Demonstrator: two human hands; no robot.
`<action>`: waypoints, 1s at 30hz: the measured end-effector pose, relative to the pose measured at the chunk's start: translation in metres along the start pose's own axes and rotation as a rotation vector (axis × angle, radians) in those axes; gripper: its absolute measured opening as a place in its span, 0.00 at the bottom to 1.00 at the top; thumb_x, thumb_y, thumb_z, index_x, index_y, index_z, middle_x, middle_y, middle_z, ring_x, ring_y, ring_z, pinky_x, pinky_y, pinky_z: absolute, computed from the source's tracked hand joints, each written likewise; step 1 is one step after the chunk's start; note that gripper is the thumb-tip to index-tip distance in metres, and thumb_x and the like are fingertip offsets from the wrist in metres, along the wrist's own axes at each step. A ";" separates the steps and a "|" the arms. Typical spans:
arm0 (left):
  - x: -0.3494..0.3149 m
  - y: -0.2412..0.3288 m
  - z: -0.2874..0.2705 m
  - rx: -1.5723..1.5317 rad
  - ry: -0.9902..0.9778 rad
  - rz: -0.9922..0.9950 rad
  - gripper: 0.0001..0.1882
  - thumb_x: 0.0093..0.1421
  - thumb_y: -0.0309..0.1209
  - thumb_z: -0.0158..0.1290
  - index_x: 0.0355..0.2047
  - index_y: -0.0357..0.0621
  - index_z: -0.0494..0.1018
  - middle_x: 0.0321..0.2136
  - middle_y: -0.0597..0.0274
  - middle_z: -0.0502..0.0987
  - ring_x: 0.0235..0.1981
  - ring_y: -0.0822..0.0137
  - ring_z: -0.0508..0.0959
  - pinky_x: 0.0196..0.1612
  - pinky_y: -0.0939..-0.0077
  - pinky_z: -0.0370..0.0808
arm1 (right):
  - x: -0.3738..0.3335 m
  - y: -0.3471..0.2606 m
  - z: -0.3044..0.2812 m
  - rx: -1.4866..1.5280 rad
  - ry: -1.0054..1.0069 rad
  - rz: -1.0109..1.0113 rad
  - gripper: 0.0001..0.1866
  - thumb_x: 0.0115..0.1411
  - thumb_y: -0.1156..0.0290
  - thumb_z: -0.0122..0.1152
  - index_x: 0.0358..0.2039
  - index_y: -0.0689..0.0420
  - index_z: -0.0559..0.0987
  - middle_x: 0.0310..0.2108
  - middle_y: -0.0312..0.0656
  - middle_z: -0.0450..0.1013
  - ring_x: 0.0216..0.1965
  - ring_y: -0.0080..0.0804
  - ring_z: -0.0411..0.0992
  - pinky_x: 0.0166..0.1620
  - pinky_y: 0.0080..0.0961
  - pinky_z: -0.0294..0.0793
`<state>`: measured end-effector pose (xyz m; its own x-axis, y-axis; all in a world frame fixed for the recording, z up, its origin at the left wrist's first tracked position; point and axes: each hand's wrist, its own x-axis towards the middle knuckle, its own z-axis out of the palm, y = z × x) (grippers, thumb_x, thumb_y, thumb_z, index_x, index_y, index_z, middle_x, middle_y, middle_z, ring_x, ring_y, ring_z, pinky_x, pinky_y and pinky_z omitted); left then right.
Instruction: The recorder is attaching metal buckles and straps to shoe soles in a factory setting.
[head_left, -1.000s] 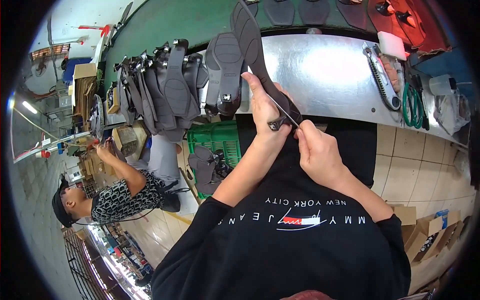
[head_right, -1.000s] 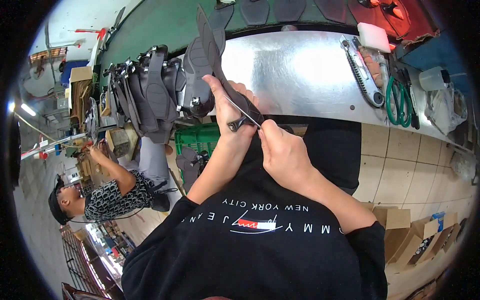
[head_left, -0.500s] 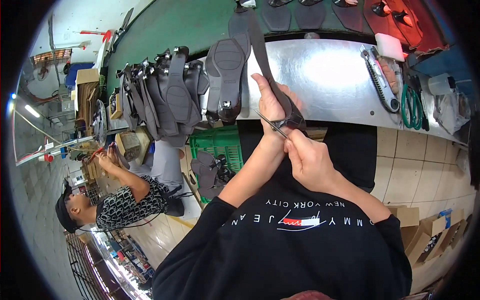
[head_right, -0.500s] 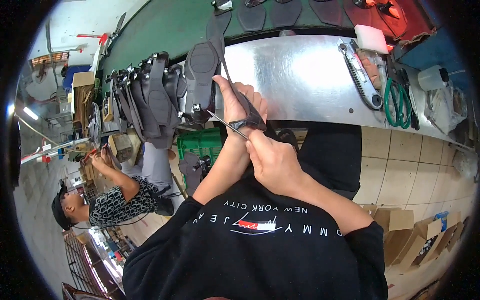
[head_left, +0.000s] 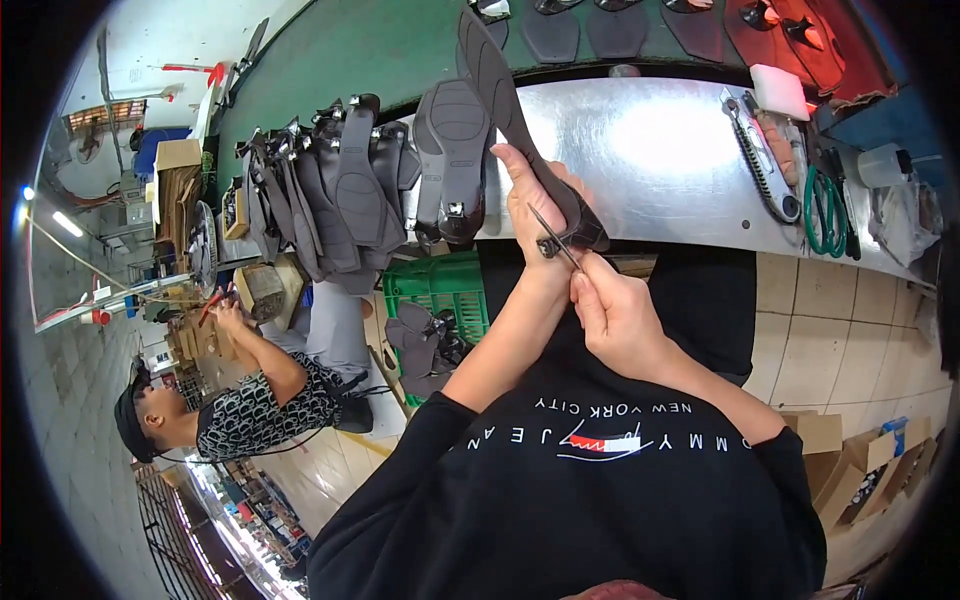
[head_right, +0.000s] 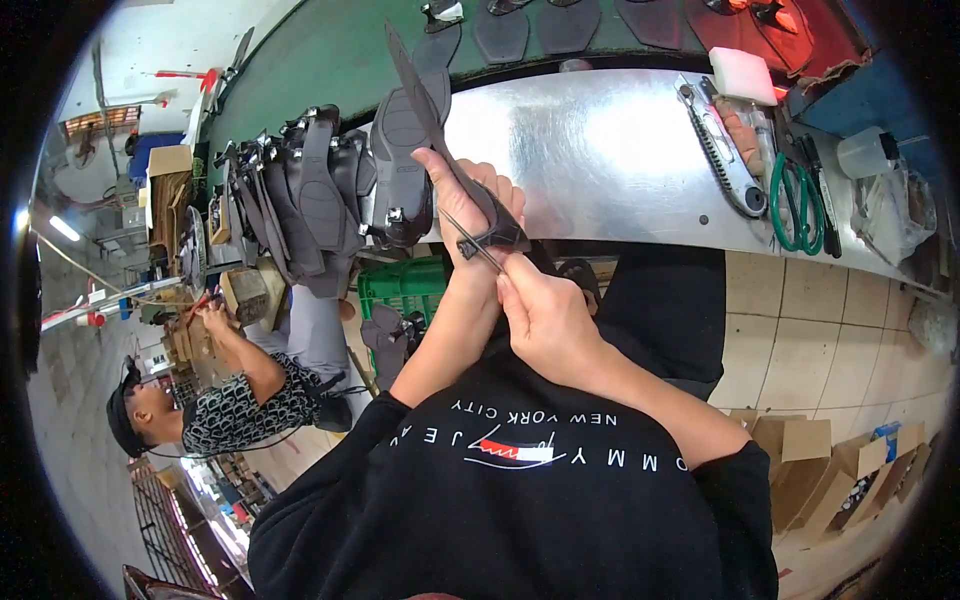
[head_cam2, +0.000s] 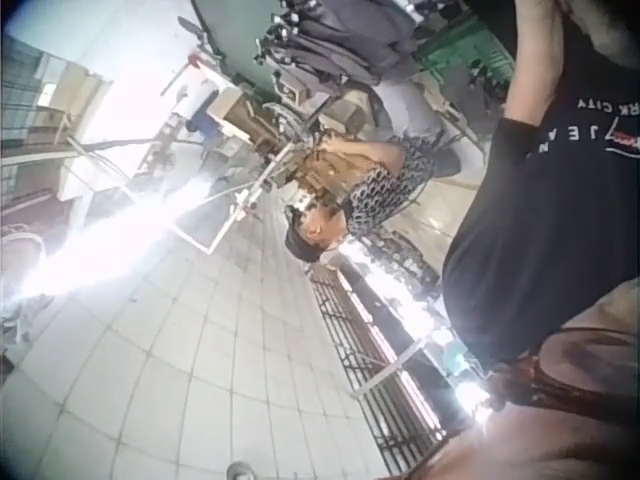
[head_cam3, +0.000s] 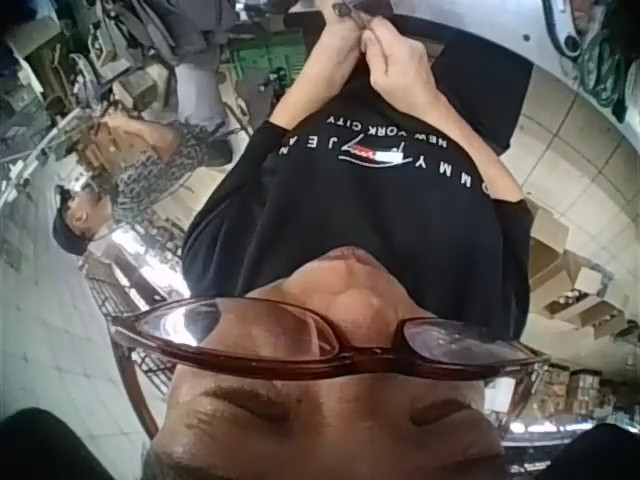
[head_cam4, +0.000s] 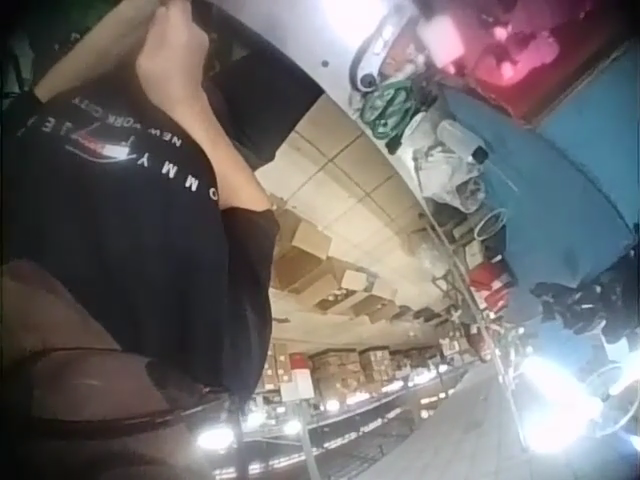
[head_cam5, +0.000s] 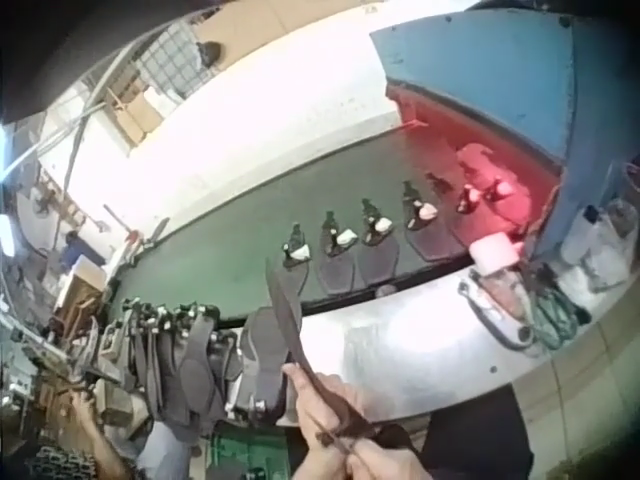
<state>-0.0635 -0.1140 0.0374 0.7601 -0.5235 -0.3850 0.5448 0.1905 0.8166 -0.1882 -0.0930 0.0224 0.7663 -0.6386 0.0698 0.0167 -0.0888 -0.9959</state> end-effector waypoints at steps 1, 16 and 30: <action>0.001 -0.001 -0.002 0.000 0.000 0.002 0.32 0.61 0.65 0.37 0.15 0.54 0.50 0.08 0.72 0.49 0.06 0.74 0.50 0.10 0.76 0.49 | 0.000 0.002 -0.001 -0.076 -0.009 -0.067 0.09 0.67 0.74 0.45 0.43 0.63 0.70 0.18 0.40 0.67 0.18 0.28 0.68 0.24 0.24 0.67; 0.002 0.005 -0.008 0.008 -0.281 0.218 0.31 0.63 0.62 0.37 0.15 0.51 0.56 0.09 0.72 0.55 0.09 0.74 0.54 0.14 0.77 0.52 | -0.001 -0.023 -0.005 0.256 -0.104 0.152 0.13 0.69 0.70 0.42 0.28 0.61 0.67 0.18 0.34 0.63 0.19 0.17 0.61 0.23 0.18 0.60; 0.000 0.005 -0.001 -0.120 -0.263 0.119 0.33 0.58 0.66 0.40 0.14 0.51 0.53 0.10 0.71 0.55 0.11 0.72 0.56 0.15 0.77 0.55 | 0.001 -0.040 -0.028 0.557 -0.089 0.245 0.33 0.67 0.73 0.42 0.68 0.53 0.40 0.20 0.38 0.69 0.15 0.16 0.62 0.20 0.10 0.61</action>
<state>-0.0600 -0.1127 0.0414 0.7118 -0.6856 -0.1527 0.5076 0.3519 0.7864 -0.2060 -0.1118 0.0638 0.8408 -0.5213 -0.1459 0.1480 0.4806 -0.8643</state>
